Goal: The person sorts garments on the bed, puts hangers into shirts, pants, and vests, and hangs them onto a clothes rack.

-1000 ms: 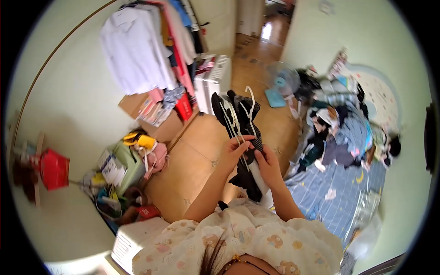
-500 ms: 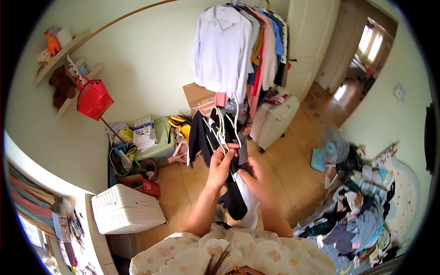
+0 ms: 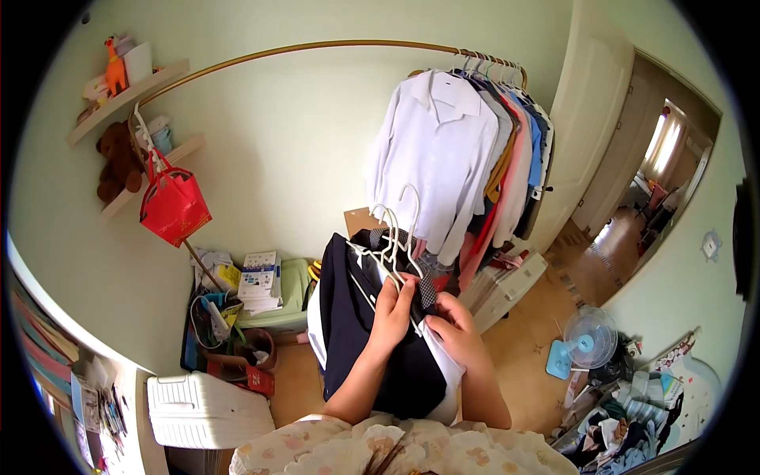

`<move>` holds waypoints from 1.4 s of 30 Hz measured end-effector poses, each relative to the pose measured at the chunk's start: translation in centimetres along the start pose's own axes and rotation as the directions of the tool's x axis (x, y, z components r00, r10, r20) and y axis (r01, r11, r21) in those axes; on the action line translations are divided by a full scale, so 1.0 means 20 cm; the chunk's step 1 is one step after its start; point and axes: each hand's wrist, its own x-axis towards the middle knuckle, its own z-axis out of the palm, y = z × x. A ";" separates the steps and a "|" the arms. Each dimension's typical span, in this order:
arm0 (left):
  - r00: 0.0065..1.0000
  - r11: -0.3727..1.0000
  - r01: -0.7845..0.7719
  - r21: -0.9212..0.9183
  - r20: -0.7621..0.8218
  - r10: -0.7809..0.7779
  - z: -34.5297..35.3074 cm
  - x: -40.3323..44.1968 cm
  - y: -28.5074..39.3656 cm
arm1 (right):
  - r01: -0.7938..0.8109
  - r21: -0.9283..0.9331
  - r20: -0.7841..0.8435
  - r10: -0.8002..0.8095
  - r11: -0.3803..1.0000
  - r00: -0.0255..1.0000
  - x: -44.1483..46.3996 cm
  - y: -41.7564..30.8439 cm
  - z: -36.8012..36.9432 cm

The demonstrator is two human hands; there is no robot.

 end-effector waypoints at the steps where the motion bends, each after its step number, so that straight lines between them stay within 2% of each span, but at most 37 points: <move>1: 1.000 1.000 -0.006 -0.006 0.006 0.006 -0.02 0.06 0.00 | -0.002 0.006 0.016 0.002 1.000 1.000 0.06 0.00 0.00; 5: 0.995 0.994 -0.090 0.065 -0.040 0.092 -0.08 0.23 0.04 | 0.035 0.043 0.026 -0.036 0.998 0.999 0.29 0.04 0.02; 14: 0.972 0.988 -0.129 0.085 -0.185 0.143 -0.19 0.55 -0.08 | 0.038 -0.096 0.213 -0.017 0.995 0.977 0.72 0.11 -0.04; 17: 0.954 0.981 -0.157 0.117 -0.239 0.181 -0.16 0.69 -0.14 | 0.008 -0.005 0.266 -0.006 1.000 0.964 0.91 0.13 -0.11; 18: 0.949 0.980 -0.152 0.129 -0.258 0.182 -0.14 0.74 -0.18 | -0.005 0.032 0.280 -0.004 0.999 0.960 0.98 0.13 -0.15; 21: 0.935 0.975 -0.138 0.173 -0.303 0.186 -0.03 0.95 -0.32 | 0.000 -0.047 0.337 0.015 0.999 0.942 1.20 0.18 -0.37; 22: 0.952 0.979 -0.138 0.151 -0.252 0.173 -0.01 1.02 -0.38 | 0.045 -0.070 0.352 -0.017 0.997 0.936 1.27 0.16 -0.44; 24: 0.947 0.958 -0.197 0.209 -0.212 0.241 0.07 1.17 -0.46 | 0.104 -0.126 0.388 -0.048 0.987 0.920 1.40 0.20 -0.59; 28: 0.947 0.970 -0.129 0.207 -0.266 0.183 0.25 1.35 -0.49 | 0.098 -0.109 0.476 -0.034 0.989 0.879 1.63 0.18 -0.82; 29: 0.946 0.981 -0.112 0.159 -0.284 0.155 0.28 1.37 -0.52 | 0.107 -0.118 0.501 -0.034 0.987 0.865 1.69 0.20 -0.86; 30: 0.938 0.973 -0.130 0.190 -0.294 0.183 0.30 1.39 -0.53 | 0.120 -0.126 0.528 -0.036 0.985 0.849 1.76 0.23 -0.90; 34: 0.890 0.959 -0.192 0.208 -0.376 0.259 0.35 1.47 -0.57 | 0.077 -0.130 0.547 0.006 0.989 0.837 1.99 0.28 -0.99; 35: 0.880 0.956 -0.184 0.227 -0.395 0.263 0.34 1.51 -0.59 | 0.029 -0.081 0.533 0.018 0.996 0.846 2.01 0.25 -1.01; 39: 0.854 0.960 -0.135 0.246 -0.462 0.239 0.32 1.63 -0.68 | 0.071 -0.106 0.527 -0.004 0.992 0.850 2.08 0.24 -1.11; 42: 0.867 0.964 -0.117 0.238 -0.449 0.217 0.32 1.73 -0.73 | 0.047 -0.083 0.484 -0.001 0.995 0.875 2.08 0.09 -1.20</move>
